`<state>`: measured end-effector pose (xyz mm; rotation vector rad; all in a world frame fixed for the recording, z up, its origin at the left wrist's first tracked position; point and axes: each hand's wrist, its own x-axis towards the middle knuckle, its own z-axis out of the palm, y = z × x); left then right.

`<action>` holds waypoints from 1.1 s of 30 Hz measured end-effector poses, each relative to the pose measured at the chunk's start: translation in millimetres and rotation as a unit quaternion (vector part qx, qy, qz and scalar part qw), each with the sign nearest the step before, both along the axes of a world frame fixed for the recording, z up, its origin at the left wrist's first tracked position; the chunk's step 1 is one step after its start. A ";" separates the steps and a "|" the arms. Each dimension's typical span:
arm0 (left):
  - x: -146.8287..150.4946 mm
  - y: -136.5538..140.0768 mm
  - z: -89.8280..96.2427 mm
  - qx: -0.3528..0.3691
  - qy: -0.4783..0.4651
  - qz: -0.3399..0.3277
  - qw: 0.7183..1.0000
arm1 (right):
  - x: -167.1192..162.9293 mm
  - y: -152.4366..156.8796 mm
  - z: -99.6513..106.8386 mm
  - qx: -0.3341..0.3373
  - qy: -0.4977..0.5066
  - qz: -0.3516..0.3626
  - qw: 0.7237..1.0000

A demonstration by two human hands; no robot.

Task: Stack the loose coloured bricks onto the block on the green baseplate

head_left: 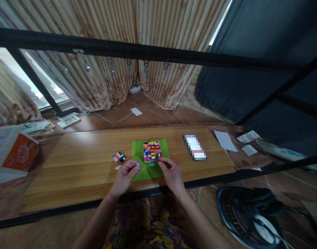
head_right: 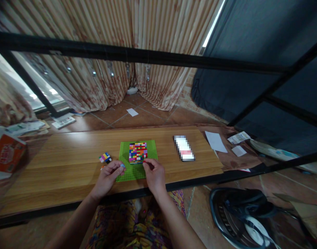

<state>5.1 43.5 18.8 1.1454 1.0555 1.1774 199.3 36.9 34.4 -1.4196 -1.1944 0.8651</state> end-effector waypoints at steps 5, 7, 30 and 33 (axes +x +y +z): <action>0.1 -0.1 1.3 -0.002 0.001 -0.005 1.000 | 1.1 -0.5 1.1 0.003 -0.011 0.001 1.000; 0.0 -0.2 1.9 -0.002 0.002 -0.009 1.000 | 1.5 -1.1 1.5 0.004 -0.015 0.001 1.000; -1.0 -0.6 -0.4 0.001 0.002 -0.011 1.000 | 2.3 -2.7 -0.6 0.007 -0.026 -0.001 1.000; 0.0 -1.3 1.8 0.002 0.011 -0.004 1.000 | 2.6 -2.0 0.8 0.022 -0.029 0.001 0.999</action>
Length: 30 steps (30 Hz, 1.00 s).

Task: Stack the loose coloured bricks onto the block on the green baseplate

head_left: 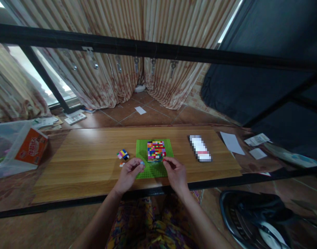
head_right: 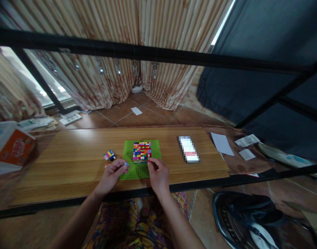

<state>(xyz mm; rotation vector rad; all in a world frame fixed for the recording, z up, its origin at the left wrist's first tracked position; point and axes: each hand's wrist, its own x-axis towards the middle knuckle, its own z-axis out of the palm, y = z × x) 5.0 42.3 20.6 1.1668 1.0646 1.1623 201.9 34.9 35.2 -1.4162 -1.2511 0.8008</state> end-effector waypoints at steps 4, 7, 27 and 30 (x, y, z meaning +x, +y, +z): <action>1.5 -0.6 2.2 -0.004 -0.004 0.005 1.000 | 0.1 1.9 1.6 0.012 -0.017 0.001 1.000; 1.8 -0.6 2.3 -0.002 -0.009 0.009 1.000 | -1.2 4.2 4.7 0.028 -0.042 0.005 0.999; 2.3 -0.1 -1.4 -0.013 -0.045 0.000 0.999 | -7.6 18.9 16.3 0.041 -0.261 0.028 0.964; 2.5 0.0 -0.7 -0.012 -0.043 -0.002 0.999 | -7.1 18.8 16.0 0.044 -0.255 0.024 0.966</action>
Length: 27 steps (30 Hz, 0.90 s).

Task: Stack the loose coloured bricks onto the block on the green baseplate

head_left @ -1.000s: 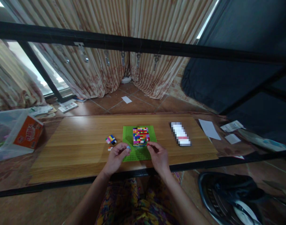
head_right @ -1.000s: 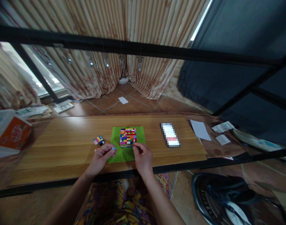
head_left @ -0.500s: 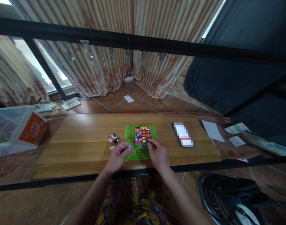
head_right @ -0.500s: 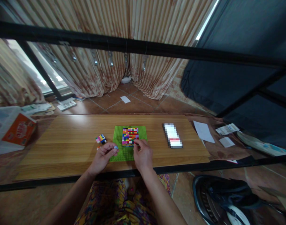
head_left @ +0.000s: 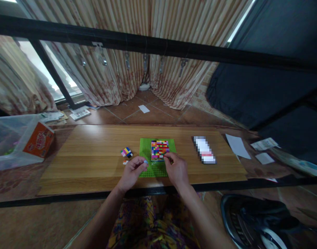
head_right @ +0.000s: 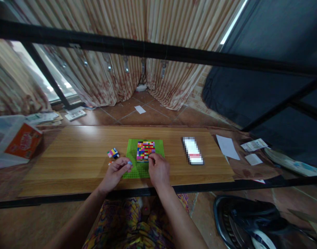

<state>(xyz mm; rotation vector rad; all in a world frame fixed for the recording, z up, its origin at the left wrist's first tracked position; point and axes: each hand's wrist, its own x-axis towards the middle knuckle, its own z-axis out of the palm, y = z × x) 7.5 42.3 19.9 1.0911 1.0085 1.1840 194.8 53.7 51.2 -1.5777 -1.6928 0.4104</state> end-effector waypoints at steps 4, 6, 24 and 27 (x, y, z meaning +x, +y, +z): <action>0.2 -0.1 0.1 -0.002 -0.010 0.002 1.000 | -1.8 -2.6 -2.3 0.013 0.012 -0.002 1.000; 0.3 -0.3 0.2 -0.005 -0.010 0.002 1.000 | -3.2 -4.1 -4.0 0.025 0.015 -0.009 1.000; 0.2 -1.0 0.1 -0.006 0.000 0.002 1.000 | -0.9 -10.7 -31.5 0.120 -0.025 0.019 0.992; -0.2 -0.8 -0.8 0.000 0.007 0.006 1.000 | 0.2 -10.3 -30.6 0.118 -0.048 0.024 0.992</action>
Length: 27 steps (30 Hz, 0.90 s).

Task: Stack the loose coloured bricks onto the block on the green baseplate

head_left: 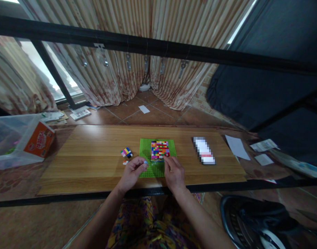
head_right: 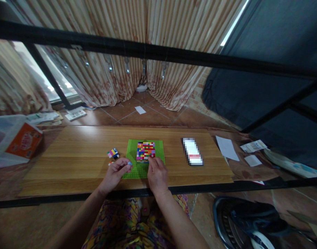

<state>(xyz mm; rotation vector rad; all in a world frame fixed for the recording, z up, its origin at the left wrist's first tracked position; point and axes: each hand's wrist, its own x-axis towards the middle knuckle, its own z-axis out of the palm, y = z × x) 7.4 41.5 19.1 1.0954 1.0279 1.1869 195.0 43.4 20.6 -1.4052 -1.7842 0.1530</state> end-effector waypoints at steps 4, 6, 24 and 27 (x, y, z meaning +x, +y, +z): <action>-0.3 -0.2 -1.3 0.008 -0.004 0.003 1.000 | 1.6 0.6 8.3 -0.017 -0.022 0.003 1.000; -0.2 -0.6 -0.9 0.008 -0.006 0.000 1.000 | 0.8 -0.8 14.4 -0.025 -0.015 0.005 1.000; -4.4 -0.3 0.1 0.025 0.025 -0.022 0.999 | -53.4 -21.2 17.2 -0.100 0.158 0.070 0.980; -3.3 -1.1 0.2 0.019 0.026 -0.037 0.999 | -52.5 -21.0 16.1 -0.097 0.162 0.072 0.979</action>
